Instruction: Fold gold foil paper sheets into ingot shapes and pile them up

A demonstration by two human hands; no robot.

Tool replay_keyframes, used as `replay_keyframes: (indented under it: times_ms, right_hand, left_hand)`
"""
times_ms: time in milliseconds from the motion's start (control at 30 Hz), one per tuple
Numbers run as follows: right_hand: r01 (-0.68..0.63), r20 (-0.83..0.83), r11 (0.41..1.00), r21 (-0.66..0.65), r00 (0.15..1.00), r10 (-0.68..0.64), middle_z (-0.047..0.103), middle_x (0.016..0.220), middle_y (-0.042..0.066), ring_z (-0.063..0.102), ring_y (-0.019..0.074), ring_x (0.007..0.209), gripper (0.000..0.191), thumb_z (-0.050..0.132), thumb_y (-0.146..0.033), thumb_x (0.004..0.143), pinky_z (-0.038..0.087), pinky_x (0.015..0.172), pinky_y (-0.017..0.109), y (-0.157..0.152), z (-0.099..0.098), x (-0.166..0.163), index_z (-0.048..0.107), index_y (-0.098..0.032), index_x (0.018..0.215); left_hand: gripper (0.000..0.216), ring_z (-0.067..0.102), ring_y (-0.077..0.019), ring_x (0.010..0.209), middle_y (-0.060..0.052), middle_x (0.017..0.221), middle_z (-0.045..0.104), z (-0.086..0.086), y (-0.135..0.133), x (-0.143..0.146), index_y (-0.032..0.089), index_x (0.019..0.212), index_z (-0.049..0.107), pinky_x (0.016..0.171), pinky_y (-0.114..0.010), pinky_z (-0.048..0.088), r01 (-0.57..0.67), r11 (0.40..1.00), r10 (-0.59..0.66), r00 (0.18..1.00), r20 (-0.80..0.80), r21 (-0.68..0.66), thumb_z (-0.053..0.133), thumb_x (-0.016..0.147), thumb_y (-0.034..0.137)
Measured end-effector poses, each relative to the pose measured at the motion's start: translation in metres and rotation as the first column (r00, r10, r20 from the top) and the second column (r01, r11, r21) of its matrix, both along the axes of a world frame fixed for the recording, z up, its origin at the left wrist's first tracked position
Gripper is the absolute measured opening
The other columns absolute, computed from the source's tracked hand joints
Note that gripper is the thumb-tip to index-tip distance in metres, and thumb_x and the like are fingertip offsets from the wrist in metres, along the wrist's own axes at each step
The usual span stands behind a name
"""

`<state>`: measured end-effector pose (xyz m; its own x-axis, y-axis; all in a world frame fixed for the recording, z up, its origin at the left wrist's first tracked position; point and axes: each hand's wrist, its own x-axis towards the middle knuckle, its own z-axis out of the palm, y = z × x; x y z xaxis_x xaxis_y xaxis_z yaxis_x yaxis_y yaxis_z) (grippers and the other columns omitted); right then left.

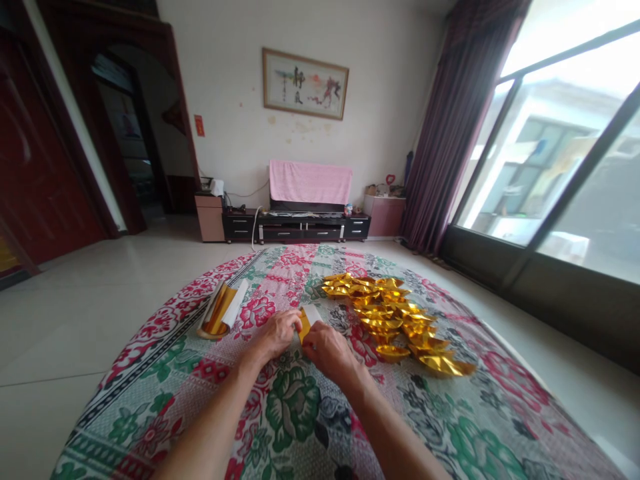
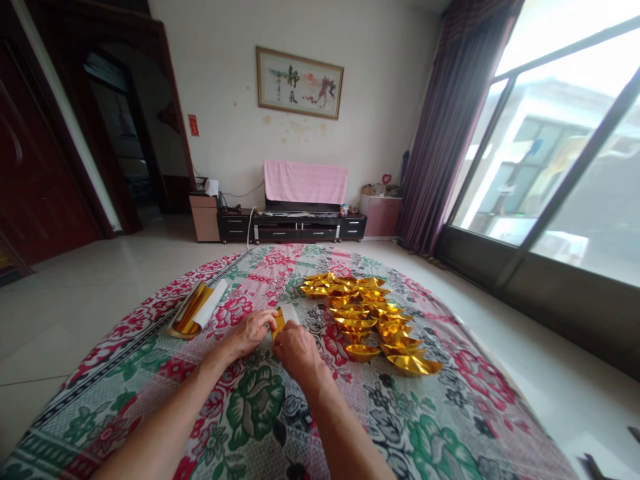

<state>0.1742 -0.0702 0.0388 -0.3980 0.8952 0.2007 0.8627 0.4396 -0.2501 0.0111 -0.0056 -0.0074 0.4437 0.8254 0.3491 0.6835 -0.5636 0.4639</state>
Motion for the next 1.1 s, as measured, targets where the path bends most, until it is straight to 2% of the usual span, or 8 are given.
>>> replay_keyframes:
  times_ms: [167,267,433,667,867,967,1100]
  right_hand:
    - [0.053,0.050,0.988,0.144,0.997,-0.061,0.061,0.083,0.005,0.057,0.0140,0.074,0.021,0.045,-0.022,0.085,0.037,0.060,0.022,-0.006,-0.013,-0.005,0.065,-0.020,0.076]
    - [0.079,0.062,0.981,0.178,0.994,-0.091,0.061,0.085,0.005,0.057,0.0153,0.077,0.021,0.043,-0.024,0.087,0.038,0.062,0.022,-0.008,-0.019,-0.008,0.062,-0.020,0.079]
    - [0.118,0.047,0.978,0.172,0.991,-0.128,0.061,0.084,0.005,0.056,0.0151,0.078,0.022,0.039,-0.024,0.090,0.037,0.065,0.023,-0.008,-0.021,-0.009,0.059,-0.019,0.084]
    - [0.114,-0.035,0.976,0.184,0.993,-0.110,0.060,0.084,0.004,0.056,0.0151,0.078,0.021,0.037,-0.023,0.090,0.035,0.067,0.023,-0.008,-0.020,-0.005,0.058,-0.019,0.086]
    - [0.166,-0.124,0.974,0.156,0.981,-0.147,0.061,0.082,0.005,0.056,0.0144,0.075,0.025,0.036,-0.026,0.091,0.034,0.064,0.022,-0.006,-0.022,-0.005,0.059,-0.018,0.087]
    - [0.162,-0.187,0.978,0.132,0.973,-0.136,0.061,0.080,0.005,0.057,0.0141,0.072,0.020,0.041,-0.023,0.087,0.034,0.062,0.022,-0.002,-0.023,-0.001,0.060,-0.018,0.084]
    - [0.070,-0.299,0.991,0.110,0.954,-0.034,0.061,0.081,0.004,0.057,0.0130,0.076,0.021,0.044,-0.009,0.077,0.038,0.069,0.020,0.006,-0.025,0.014,0.063,-0.018,0.080]
  left_hand:
    - [0.031,0.049,-0.0125,0.114,-0.003,0.119,0.057,0.002,-0.001,-0.001,0.020,0.080,0.062,0.102,-0.028,0.034,0.007,1.000,-0.008,1.000,-0.010,-0.024,0.036,0.070,0.006]
    - [0.029,0.047,-0.0135,0.116,-0.004,0.121,0.056,0.008,-0.006,-0.002,0.020,0.080,0.062,0.104,-0.029,0.032,0.029,0.999,-0.030,1.000,-0.009,-0.036,0.039,0.069,0.007]
    - [0.031,0.045,-0.0159,0.118,0.000,0.124,0.054,0.019,-0.013,-0.003,0.023,0.082,0.064,0.105,-0.031,0.031,0.073,0.995,-0.075,0.997,-0.033,-0.071,0.045,0.064,0.007]
    - [0.022,0.049,-0.0191,0.113,-0.003,0.122,0.054,0.015,-0.013,0.001,0.022,0.077,0.065,0.102,-0.033,0.035,0.066,0.998,-0.066,0.998,-0.019,-0.016,0.051,0.064,0.010]
    - [0.017,0.057,-0.0145,0.091,-0.003,0.097,0.062,0.018,-0.017,0.006,0.019,0.075,0.065,0.086,-0.025,0.045,0.173,0.985,-0.173,0.982,0.068,0.012,0.051,0.068,0.010]
    - [0.015,0.057,-0.0139,0.086,-0.003,0.089,0.061,0.020,-0.019,0.007,0.019,0.074,0.065,0.082,-0.025,0.045,0.175,0.985,-0.174,0.981,0.087,0.000,0.052,0.071,0.013]
    - [0.016,0.058,-0.0122,0.086,-0.001,0.090,0.062,0.023,-0.020,0.008,0.020,0.072,0.066,0.083,-0.023,0.045,0.189,0.981,-0.184,0.977,0.111,-0.034,0.052,0.073,0.012]
